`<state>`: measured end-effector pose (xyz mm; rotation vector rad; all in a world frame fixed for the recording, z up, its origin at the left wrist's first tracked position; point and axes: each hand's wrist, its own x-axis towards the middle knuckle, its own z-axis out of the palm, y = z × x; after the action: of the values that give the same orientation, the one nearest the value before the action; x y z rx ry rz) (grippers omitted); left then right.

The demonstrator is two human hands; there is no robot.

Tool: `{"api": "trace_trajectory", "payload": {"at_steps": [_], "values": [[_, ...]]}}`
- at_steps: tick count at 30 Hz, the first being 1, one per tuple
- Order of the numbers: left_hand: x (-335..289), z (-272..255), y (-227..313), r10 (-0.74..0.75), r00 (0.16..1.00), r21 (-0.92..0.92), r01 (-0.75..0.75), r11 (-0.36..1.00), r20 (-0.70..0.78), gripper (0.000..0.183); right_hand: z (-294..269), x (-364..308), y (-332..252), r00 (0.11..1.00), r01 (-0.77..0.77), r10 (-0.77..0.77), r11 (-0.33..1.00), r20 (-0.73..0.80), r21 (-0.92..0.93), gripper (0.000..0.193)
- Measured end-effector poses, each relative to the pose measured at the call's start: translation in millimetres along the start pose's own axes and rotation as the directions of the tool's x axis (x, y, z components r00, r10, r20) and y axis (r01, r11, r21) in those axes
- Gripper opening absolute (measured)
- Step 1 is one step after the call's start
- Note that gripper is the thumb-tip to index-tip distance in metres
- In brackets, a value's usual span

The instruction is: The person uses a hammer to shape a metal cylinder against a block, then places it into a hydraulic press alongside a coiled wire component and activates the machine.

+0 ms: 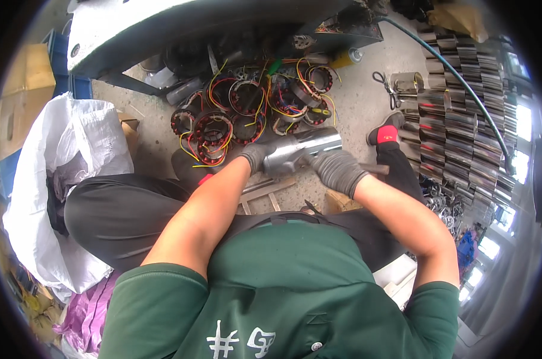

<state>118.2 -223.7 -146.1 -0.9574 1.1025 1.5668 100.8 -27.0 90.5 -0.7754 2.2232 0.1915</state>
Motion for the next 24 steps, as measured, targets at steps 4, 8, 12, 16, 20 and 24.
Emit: {"api": "trace_trajectory", "payload": {"at_steps": [4, 8, 12, 16, 20, 24], "values": [[-43, 12, 23, -0.054, 0.997, 0.007, 0.053, 0.999, 0.061, 0.047, 13, 0, -11, 0.994, 0.091, -0.094, 0.994, 0.063, 0.063, 0.052], [-63, 12, 33, -0.068, 0.992, -0.096, 0.079, 0.992, 0.107, 0.046, 1, 3, -9, 0.999, 0.001, -0.003, 0.999, 0.050, 0.038, 0.048], [-53, 8, 26, -0.056, 0.998, -0.034, 0.058, 0.998, 0.038, 0.045, 4, -4, -21, 0.993, 0.115, -0.111, 0.985, -0.041, 0.130, 0.043], [-12, -5, 9, -0.020, 0.999, 0.059, 0.018, 0.998, 0.043, 0.044, 13, -3, -4, 0.999, -0.009, 0.005, 0.992, 0.034, 0.128, 0.041], [-12, -2, 12, -0.041, 0.998, 0.042, 0.039, 0.998, 0.053, 0.047, 1, -7, -18, 0.998, 0.061, -0.063, 0.995, 0.030, 0.076, 0.042], [-7, -7, 11, 0.023, 0.999, 0.101, -0.027, 0.994, 0.036, 0.046, -3, -9, -11, 0.995, -0.029, 0.016, 0.991, 0.101, 0.128, 0.039]]}}
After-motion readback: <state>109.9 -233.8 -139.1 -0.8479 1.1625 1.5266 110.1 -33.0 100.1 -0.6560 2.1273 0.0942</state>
